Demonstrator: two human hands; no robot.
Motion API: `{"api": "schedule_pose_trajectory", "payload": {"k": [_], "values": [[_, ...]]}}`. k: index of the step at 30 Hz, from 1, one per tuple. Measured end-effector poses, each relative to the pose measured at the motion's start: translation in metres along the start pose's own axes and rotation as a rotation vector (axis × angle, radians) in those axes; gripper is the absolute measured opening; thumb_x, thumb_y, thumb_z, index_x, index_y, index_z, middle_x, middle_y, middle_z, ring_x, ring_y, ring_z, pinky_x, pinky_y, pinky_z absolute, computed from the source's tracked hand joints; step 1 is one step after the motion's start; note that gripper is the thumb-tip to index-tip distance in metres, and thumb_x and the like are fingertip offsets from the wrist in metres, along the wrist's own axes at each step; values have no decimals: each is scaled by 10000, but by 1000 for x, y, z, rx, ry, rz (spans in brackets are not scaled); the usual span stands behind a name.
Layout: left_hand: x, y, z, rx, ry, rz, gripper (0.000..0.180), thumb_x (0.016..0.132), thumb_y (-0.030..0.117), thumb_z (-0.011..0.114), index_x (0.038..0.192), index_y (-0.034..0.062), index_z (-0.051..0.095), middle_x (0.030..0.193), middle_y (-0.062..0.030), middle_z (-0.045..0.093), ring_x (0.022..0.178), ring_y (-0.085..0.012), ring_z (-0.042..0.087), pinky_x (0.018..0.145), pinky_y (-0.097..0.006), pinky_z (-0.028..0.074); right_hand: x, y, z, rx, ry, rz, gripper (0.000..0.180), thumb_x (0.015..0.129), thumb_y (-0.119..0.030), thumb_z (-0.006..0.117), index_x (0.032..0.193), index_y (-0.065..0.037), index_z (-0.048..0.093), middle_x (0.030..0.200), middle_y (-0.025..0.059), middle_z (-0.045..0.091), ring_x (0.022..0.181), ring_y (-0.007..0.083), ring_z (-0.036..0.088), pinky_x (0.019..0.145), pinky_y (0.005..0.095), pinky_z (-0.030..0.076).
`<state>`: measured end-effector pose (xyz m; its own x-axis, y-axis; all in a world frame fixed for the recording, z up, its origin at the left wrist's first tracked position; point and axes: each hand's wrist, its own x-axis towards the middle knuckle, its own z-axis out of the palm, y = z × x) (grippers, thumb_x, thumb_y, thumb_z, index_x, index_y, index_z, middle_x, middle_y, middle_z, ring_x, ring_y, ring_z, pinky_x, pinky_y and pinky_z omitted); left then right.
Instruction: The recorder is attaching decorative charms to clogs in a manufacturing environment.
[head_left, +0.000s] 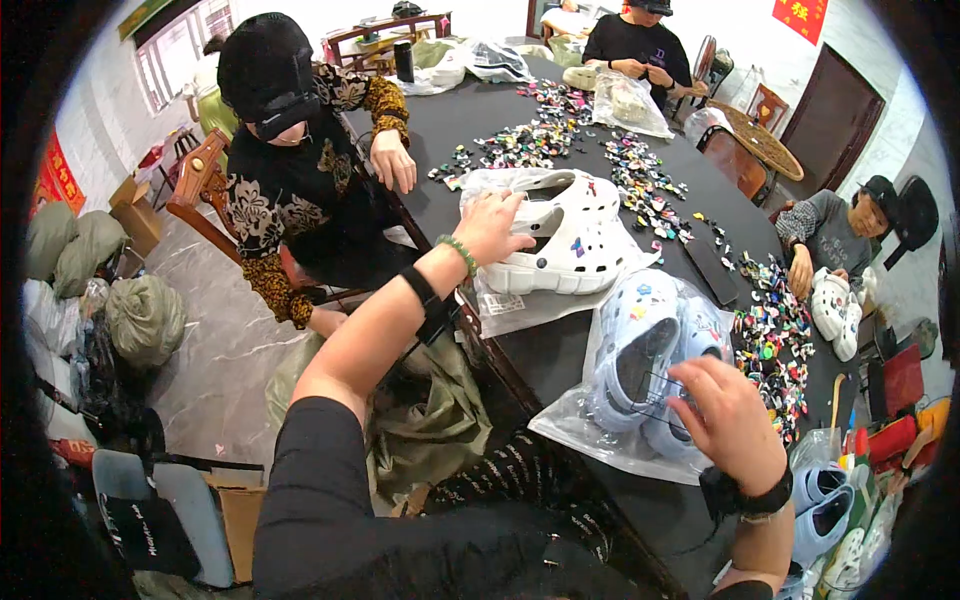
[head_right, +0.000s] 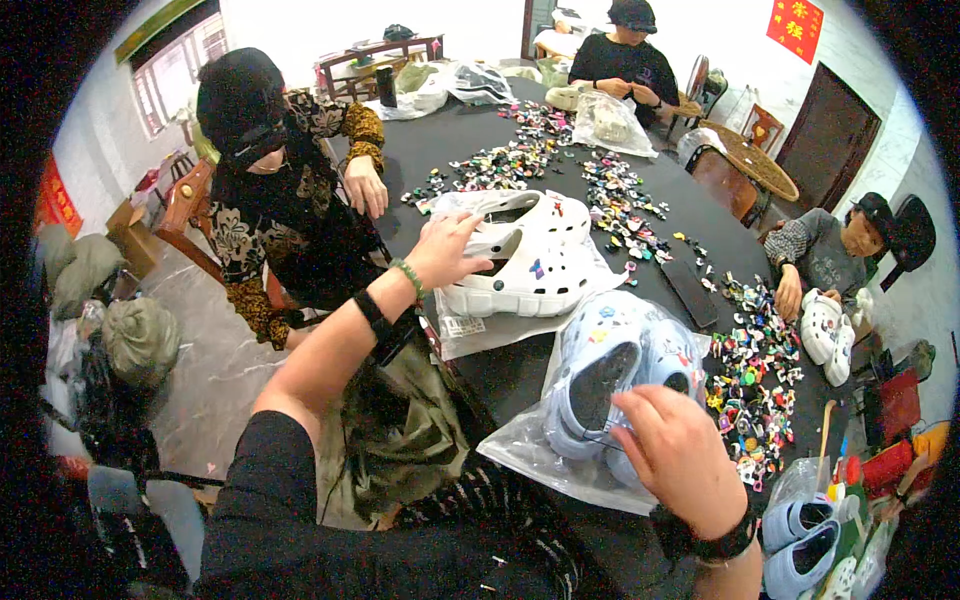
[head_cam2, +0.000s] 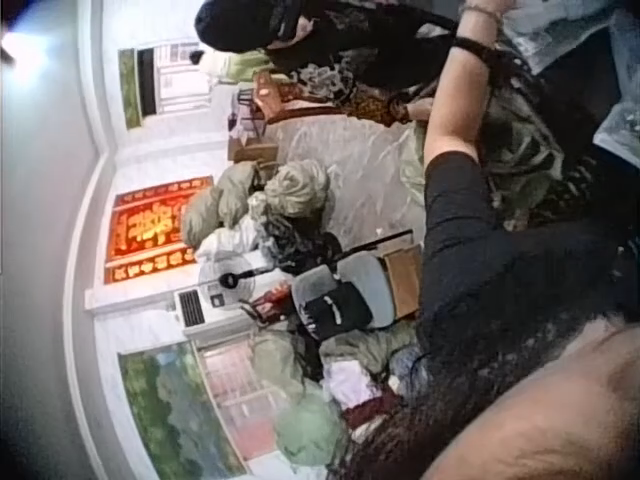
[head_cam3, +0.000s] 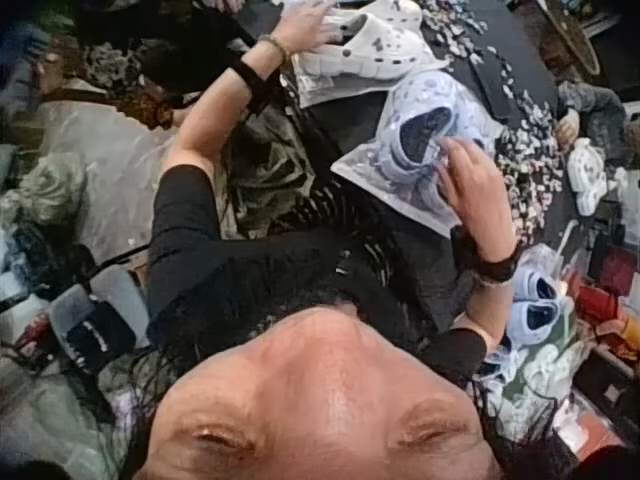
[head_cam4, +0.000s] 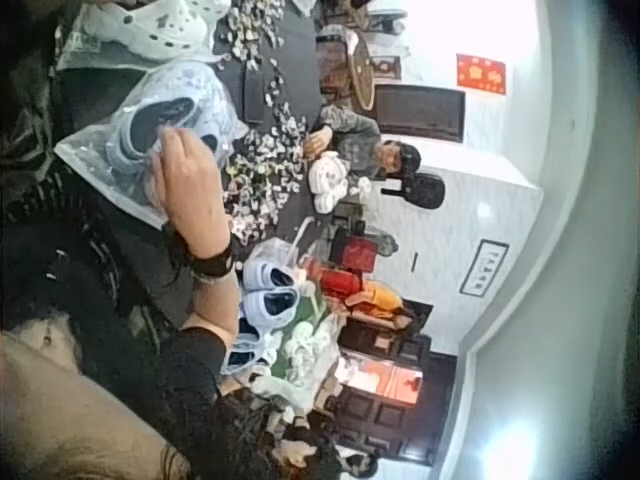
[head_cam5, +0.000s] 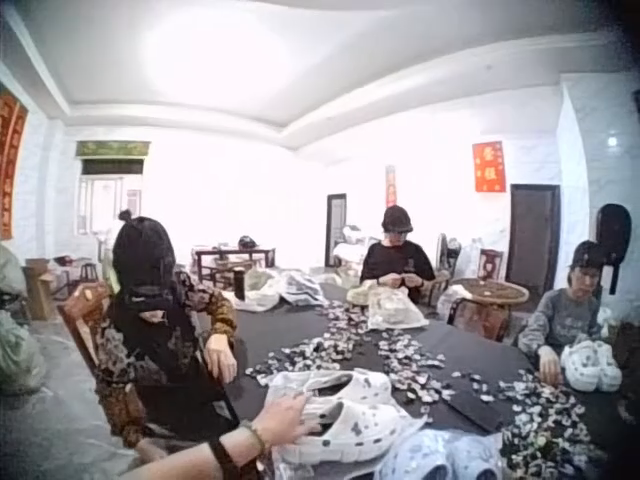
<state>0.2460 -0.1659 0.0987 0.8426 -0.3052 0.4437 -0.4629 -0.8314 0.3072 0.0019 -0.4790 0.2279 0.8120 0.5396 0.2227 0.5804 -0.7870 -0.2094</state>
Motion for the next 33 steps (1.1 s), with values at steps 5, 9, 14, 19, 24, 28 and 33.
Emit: {"api": "schedule_pose_trajectory", "payload": {"k": [5, 9, 14, 19, 24, 28, 33], "values": [[58, 26, 17, 142, -372, -22, 664, 779, 350, 712, 1352, 97, 493, 1343, -158, 515, 1279, -329, 457, 1030, -501, 362, 0, 14, 23, -118, 1, -60, 206, 838, -137, 653, 1004, -31, 593, 966, 135, 619, 888, 302, 602, 781, 395, 485], [89, 18, 39, 186, -492, -69, 334, 841, 294, 596, 1099, 90, 652, 1198, -173, 609, 1166, -345, 550, 946, -499, 453, -22, 21, 36, -55, -79, -45, 165, 836, -134, 655, 965, -42, 609, 929, 109, 622, 841, 279, 603, 749, 380, 484], [90, 22, 44, 191, -437, -73, 279, 813, 215, 611, 1064, 110, 672, 1158, -150, 639, 1193, -320, 545, 972, -604, 408, -63, 29, 38, -20, -1, 113, 177, 808, -108, 697, 957, -39, 630, 931, 110, 642, 853, 313, 627, 767, 392, 498], [75, 22, 51, 185, -247, -77, 252, 743, 113, 597, 986, 125, 664, 1084, -99, 669, 1150, -299, 550, 919, -604, 372, -93, 35, 40, -42, 55, 240, 157, 823, -120, 675, 943, -30, 625, 947, 117, 624, 884, 308, 606, 793, 386, 492], [67, 31, 52, 218, -229, -21, 261, 744, 125, 595, 995, 130, 668, 1086, -99, 671, 1154, -301, 555, 916, -591, 386, -110, 28, 45, -13, 86, 260, 152, 817, -106, 678, 932, -29, 617, 971, 119, 614, 904, 307, 604, 807, 388, 491], [73, 15, 55, 213, -329, -120, 342, 777, 166, 582, 1112, 141, 644, 1181, -134, 635, 1174, -327, 565, 959, -521, 456, -110, 21, 43, -10, 100, 194, 154, 816, -103, 677, 933, -27, 612, 972, 122, 610, 917, 310, 604, 817, 393, 492], [62, 37, 7, 224, -360, 0, 543, 758, 216, 715, 1265, 66, 593, 1246, -166, 616, 1178, -334, 562, 987, -417, 447, -130, 29, 48, 6, 165, 211, 162, 807, -90, 673, 934, -19, 602, 970, 136, 604, 937, 318, 596, 833, 404, 488]]}}
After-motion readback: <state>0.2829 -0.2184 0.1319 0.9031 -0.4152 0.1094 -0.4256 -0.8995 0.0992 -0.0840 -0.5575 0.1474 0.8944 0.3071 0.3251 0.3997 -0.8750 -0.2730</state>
